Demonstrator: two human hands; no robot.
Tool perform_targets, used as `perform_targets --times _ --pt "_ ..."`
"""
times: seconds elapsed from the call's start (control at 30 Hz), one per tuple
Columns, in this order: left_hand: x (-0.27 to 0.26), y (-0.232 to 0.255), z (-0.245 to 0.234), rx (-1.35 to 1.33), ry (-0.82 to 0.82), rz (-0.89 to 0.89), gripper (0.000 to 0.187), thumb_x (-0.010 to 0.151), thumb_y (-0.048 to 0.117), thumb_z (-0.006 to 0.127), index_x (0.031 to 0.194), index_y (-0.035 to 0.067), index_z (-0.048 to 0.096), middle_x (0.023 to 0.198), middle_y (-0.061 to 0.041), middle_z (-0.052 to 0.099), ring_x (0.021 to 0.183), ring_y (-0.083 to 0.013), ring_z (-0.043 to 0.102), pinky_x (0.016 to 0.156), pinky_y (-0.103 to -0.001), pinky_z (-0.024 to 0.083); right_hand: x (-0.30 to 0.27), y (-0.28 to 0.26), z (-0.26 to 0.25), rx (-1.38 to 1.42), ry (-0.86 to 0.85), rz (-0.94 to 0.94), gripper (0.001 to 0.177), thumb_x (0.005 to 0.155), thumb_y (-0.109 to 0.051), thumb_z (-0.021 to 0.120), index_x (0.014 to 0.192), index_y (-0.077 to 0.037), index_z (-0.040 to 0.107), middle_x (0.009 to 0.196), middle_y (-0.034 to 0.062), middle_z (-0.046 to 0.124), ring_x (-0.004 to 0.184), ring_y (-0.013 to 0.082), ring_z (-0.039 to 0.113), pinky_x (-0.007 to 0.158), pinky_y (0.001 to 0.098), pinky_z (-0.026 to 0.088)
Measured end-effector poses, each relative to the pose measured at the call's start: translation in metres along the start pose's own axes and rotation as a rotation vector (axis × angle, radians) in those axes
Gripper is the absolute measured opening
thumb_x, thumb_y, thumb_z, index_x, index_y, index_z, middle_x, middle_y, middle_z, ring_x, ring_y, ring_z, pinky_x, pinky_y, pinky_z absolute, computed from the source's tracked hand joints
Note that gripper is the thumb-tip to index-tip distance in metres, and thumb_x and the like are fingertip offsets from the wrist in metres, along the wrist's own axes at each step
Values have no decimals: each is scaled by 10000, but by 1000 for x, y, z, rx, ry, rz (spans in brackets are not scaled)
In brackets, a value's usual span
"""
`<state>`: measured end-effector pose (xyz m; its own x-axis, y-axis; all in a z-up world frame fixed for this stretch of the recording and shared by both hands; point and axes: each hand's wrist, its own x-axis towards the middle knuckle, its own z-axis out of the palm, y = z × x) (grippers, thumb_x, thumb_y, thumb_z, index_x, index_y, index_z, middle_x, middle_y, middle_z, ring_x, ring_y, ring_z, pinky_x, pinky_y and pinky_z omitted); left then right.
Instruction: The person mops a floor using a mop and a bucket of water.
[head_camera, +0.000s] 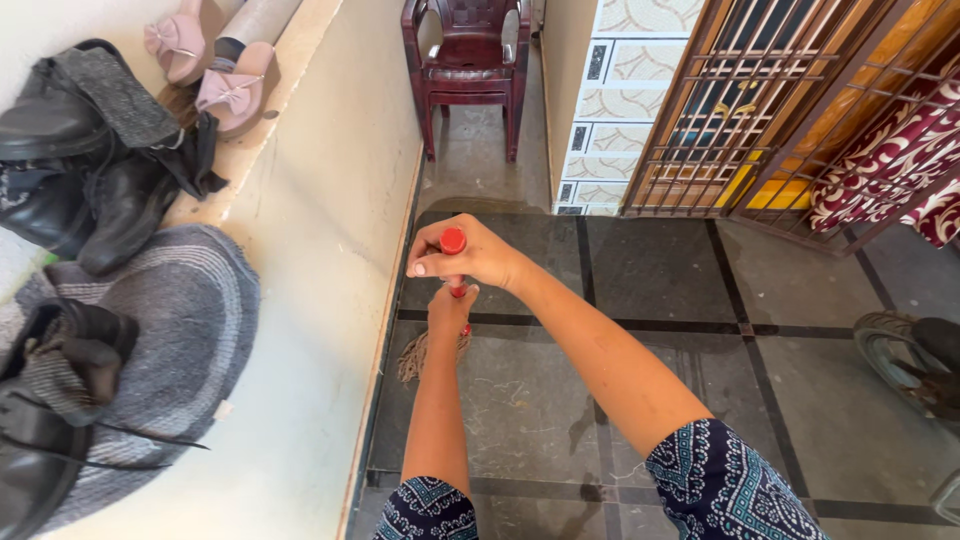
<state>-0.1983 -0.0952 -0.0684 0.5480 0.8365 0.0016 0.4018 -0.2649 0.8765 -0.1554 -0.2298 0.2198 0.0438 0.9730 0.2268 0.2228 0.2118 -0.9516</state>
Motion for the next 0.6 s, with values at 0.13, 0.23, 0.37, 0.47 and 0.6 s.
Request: perform_targets --times 0.13,0.23,0.37,0.47,0.6 --pt "-9 -1 18 6 14 -17 447 826 438 761 1081 72 728 1051 -179 762 1048 -366 715 887 -453 540 -17 5 -11 6 -13 -8 245 828 -264 773 863 -23 753 620 6 611 514 76 558 488 241 420" --pt "-16 4 34 50 42 19 448 843 441 779 1104 78 737 1080 -185 757 1069 -370 706 900 -448 540 -37 7 -23 48 -52 -12 223 839 -238 766 856 -17 740 628 10 618 534 77 561 503 243 426" --pt "-32 14 56 -47 34 20 465 818 399 788 1134 68 711 1071 -161 763 1030 -323 720 888 -421 540 -65 9 -46 63 -47 -6 187 848 -200 745 853 -14 727 604 21 616 550 85 597 539 244 469" --pt "-37 16 80 -89 -19 -37 490 794 407 799 1129 61 709 1045 -141 771 993 -277 732 894 -397 539 -86 13 -67 65 -33 -15 181 853 -183 742 845 -3 725 620 22 620 542 85 577 533 250 454" --pt "-35 13 125 -121 21 -57 598 765 473 821 1180 68 673 1077 -131 756 1021 -256 729 899 -383 537 -119 19 -96 114 -19 -43 167 871 -155 729 868 12 728 645 23 622 555 82 555 557 251 437"
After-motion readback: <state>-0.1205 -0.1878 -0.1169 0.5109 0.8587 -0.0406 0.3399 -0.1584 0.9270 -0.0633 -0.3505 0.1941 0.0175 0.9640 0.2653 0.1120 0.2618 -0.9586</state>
